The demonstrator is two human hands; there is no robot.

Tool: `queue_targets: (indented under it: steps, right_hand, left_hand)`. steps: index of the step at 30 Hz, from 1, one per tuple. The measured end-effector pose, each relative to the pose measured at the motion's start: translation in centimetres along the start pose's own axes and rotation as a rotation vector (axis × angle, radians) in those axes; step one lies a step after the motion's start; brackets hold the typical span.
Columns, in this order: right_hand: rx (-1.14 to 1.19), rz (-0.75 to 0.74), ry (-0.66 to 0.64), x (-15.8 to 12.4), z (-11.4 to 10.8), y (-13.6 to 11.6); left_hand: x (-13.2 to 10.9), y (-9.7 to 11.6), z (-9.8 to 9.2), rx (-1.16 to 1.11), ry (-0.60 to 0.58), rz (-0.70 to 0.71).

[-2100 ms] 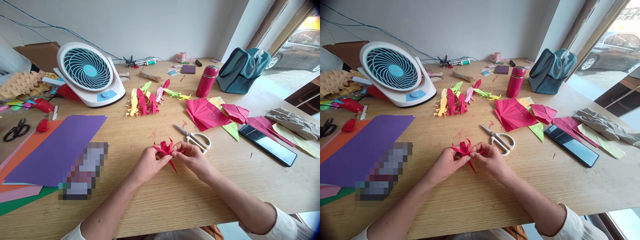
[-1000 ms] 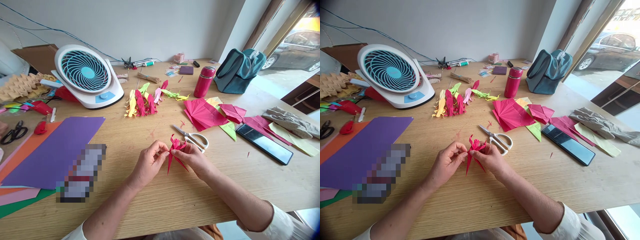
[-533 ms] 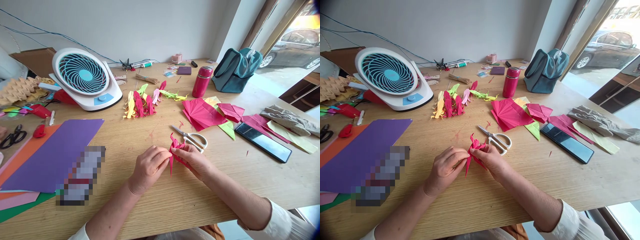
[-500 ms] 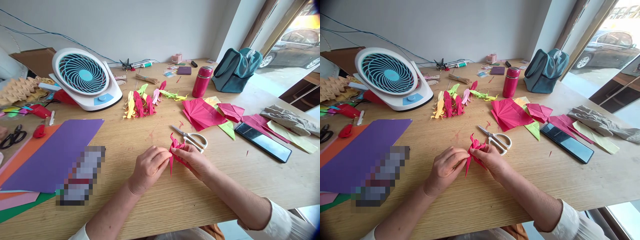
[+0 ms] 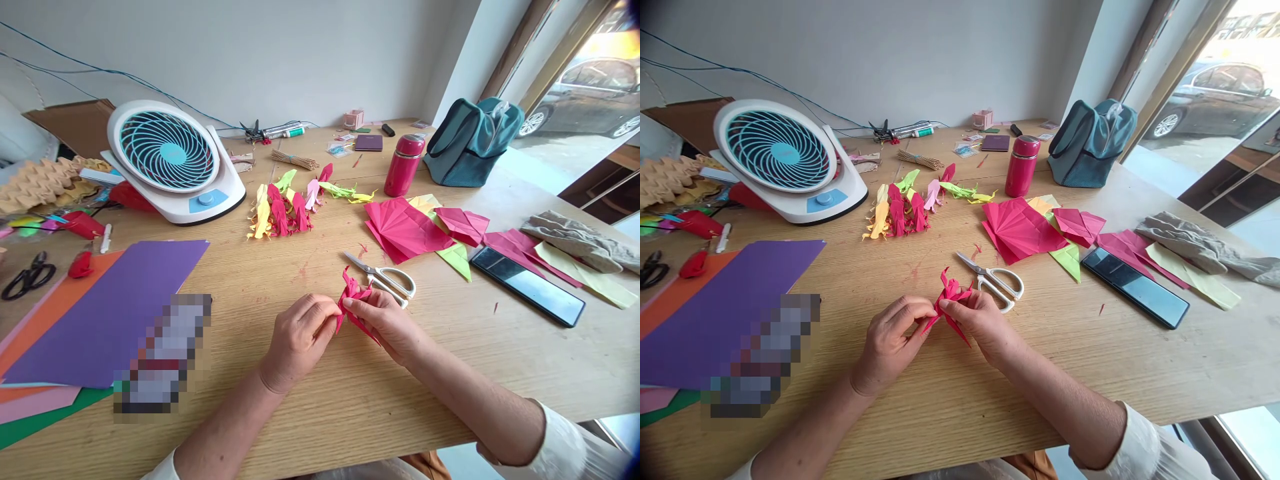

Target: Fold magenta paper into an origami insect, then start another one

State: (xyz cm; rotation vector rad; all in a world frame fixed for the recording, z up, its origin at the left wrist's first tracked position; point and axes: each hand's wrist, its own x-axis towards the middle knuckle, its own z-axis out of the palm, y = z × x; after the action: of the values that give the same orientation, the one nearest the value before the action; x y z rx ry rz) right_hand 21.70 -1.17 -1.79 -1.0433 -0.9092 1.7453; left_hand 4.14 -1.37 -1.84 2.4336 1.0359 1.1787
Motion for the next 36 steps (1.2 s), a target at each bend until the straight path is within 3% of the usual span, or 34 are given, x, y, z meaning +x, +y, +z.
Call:
queue_targets:
  steps: [9,17,23,36]
  right_hand:
    - [-0.054,-0.108,0.04,0.1,0.2,0.2]
    - [-0.053,-0.189,0.013,0.1,0.7,0.0]
    - [-0.049,-0.197,0.005,0.2,0.8,0.1]
    - [-0.123,-0.294,-0.005,1.0,0.2,1.8]
  left_hand:
    - [0.1,0.9,1.0,-0.316,0.055,-0.395]
    - [0.0,1.0,1.8,-0.74,0.112,-0.75]
    - [-0.1,0.8,2.3,-0.852,0.147,-0.805]
    - [-0.4,1.1,2.8,-0.837,0.238,-0.814]
